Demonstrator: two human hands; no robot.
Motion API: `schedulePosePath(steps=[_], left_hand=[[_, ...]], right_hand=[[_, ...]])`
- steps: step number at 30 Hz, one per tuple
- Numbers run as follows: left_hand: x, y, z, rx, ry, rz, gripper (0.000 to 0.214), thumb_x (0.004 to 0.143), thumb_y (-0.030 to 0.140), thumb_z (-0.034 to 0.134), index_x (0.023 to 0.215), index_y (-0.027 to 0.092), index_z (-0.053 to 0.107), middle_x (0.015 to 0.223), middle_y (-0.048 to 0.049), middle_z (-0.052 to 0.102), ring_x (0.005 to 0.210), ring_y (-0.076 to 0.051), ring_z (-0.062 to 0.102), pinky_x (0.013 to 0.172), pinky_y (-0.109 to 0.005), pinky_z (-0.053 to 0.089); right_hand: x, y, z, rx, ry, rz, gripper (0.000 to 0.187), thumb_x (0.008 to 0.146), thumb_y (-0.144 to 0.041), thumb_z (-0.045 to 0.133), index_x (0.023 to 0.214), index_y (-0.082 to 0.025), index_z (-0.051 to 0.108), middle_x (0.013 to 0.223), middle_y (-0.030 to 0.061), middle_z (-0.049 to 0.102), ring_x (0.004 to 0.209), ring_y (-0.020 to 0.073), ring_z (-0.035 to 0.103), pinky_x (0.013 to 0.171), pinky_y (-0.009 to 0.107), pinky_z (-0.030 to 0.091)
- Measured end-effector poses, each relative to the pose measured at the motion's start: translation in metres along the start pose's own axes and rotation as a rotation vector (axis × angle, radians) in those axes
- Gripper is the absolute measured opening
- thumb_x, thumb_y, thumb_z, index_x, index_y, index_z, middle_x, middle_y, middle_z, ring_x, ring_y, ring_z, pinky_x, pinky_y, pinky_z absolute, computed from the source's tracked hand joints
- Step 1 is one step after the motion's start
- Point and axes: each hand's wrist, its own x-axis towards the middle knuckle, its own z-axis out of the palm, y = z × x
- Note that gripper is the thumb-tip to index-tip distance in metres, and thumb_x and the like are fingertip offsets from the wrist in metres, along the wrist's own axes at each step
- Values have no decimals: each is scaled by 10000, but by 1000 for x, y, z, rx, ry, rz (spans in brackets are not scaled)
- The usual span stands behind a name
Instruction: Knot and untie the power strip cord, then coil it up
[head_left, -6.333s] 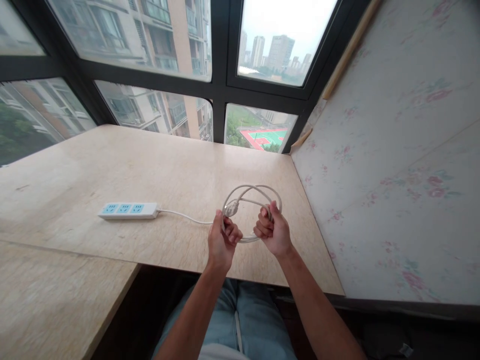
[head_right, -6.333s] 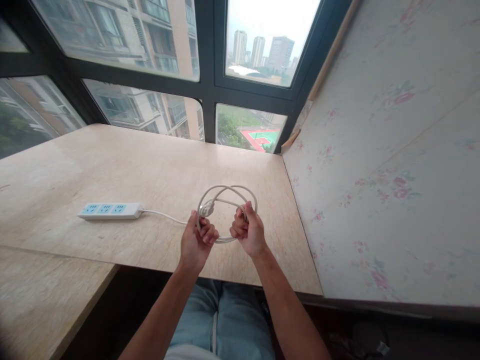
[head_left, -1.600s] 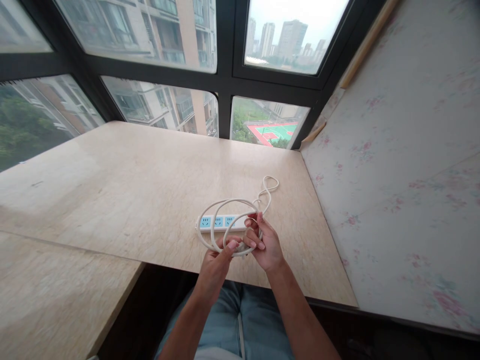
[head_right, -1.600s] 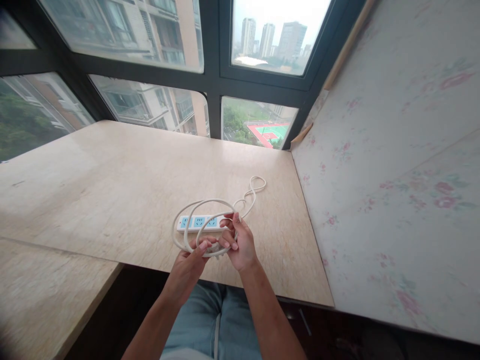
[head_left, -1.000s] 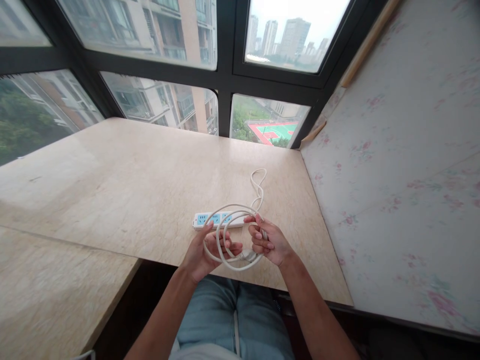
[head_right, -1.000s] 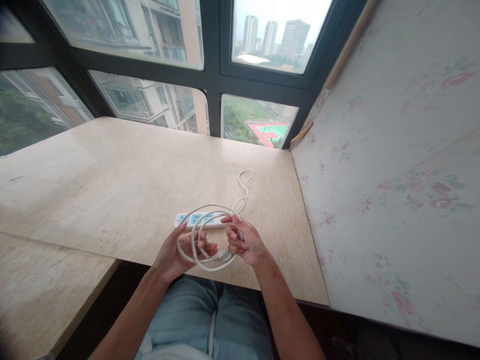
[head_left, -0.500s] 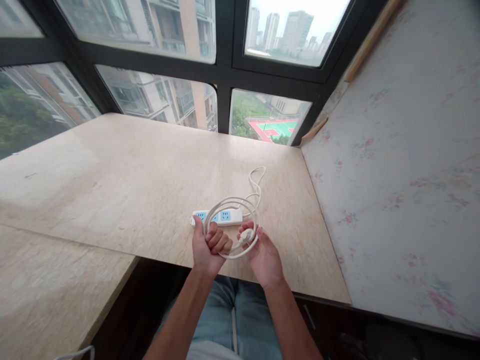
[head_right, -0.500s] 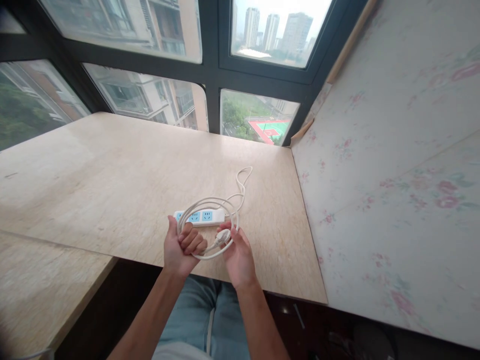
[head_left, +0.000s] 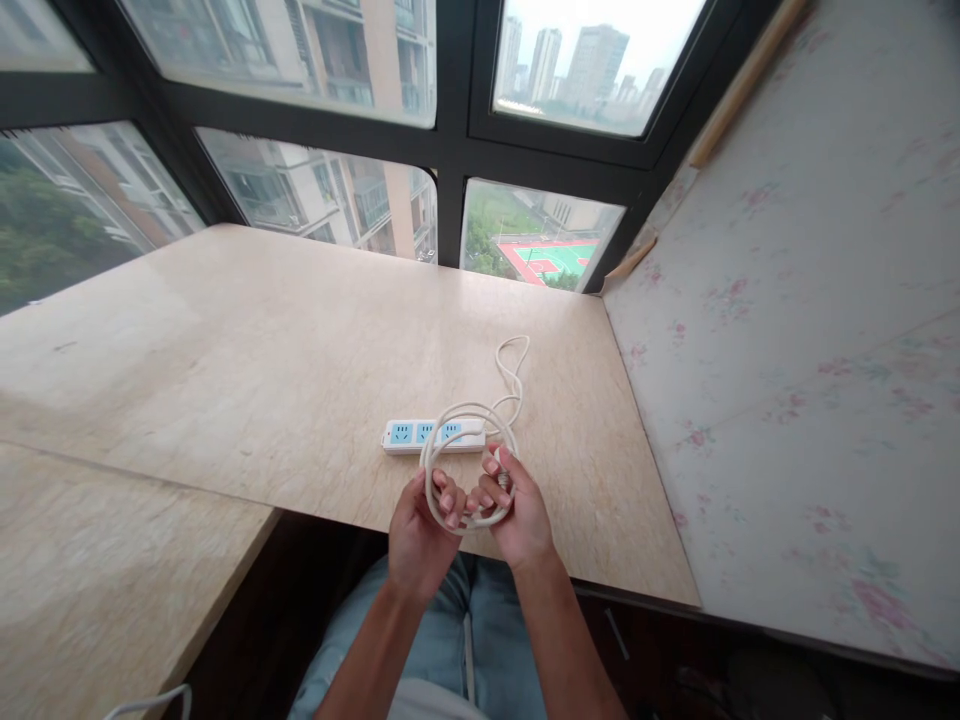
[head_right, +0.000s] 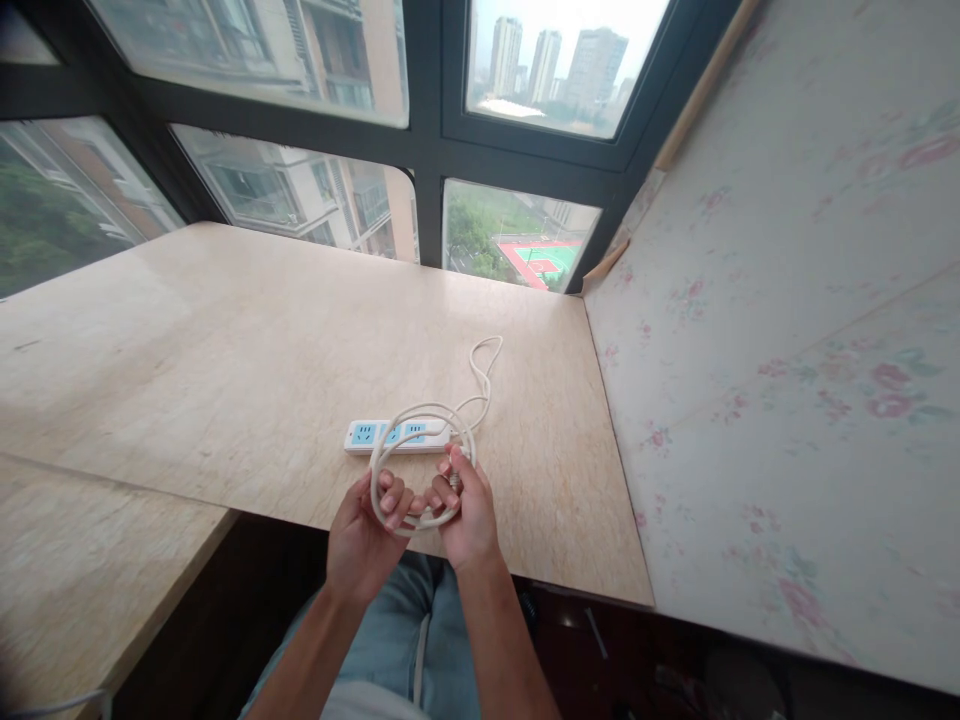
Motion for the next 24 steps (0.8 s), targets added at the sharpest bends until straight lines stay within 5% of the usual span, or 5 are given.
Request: schedulePosePath(steps=[2,7,14,19,24], left_hand=[[-3,10,-8,31,-49,-75,239,862,259,495,889,114,682,691,-41,601,572,-143,549,678,-331,510],[8,34,-21,77,-184,-280,462,855,440,506,1094,75,658,766,-84,648,585,-176,595,718,-384,521],[62,49,-17,189,-283,-782,639,870,639,447,1018,53,655,640,-54,608,503,-170,577,628,-374,530],[57,41,-4,282,-179,-598,389,894,437,536,695,114,623,449,50,393,396,-100,423,608,-334,529],[37,31,-3,141,-28,-413,398,869,304,580,523,134,482,648,-31,568,474,-74,498,621,-268,519]], right_hand=[[0,-2,-2,-82,-21,15,286,718,-310,794,900,-182,615,608,-110,524,354,-1,246,390,170,367],[-3,-10,-5,-262,-80,48,321,730,-360,787,911,-181,591,583,-100,512,354,-9,182,345,138,249],[-6,-32,-8,-473,-186,175,307,766,-381,758,933,-163,619,613,-88,503,364,-28,166,353,127,202],[-3,-47,-15,-433,-73,16,331,723,-374,794,920,-187,604,592,-89,523,363,-21,166,348,125,217],[0,-55,-13,-495,-78,-118,320,729,-379,797,854,-175,586,650,-34,616,360,-26,188,340,125,224]])
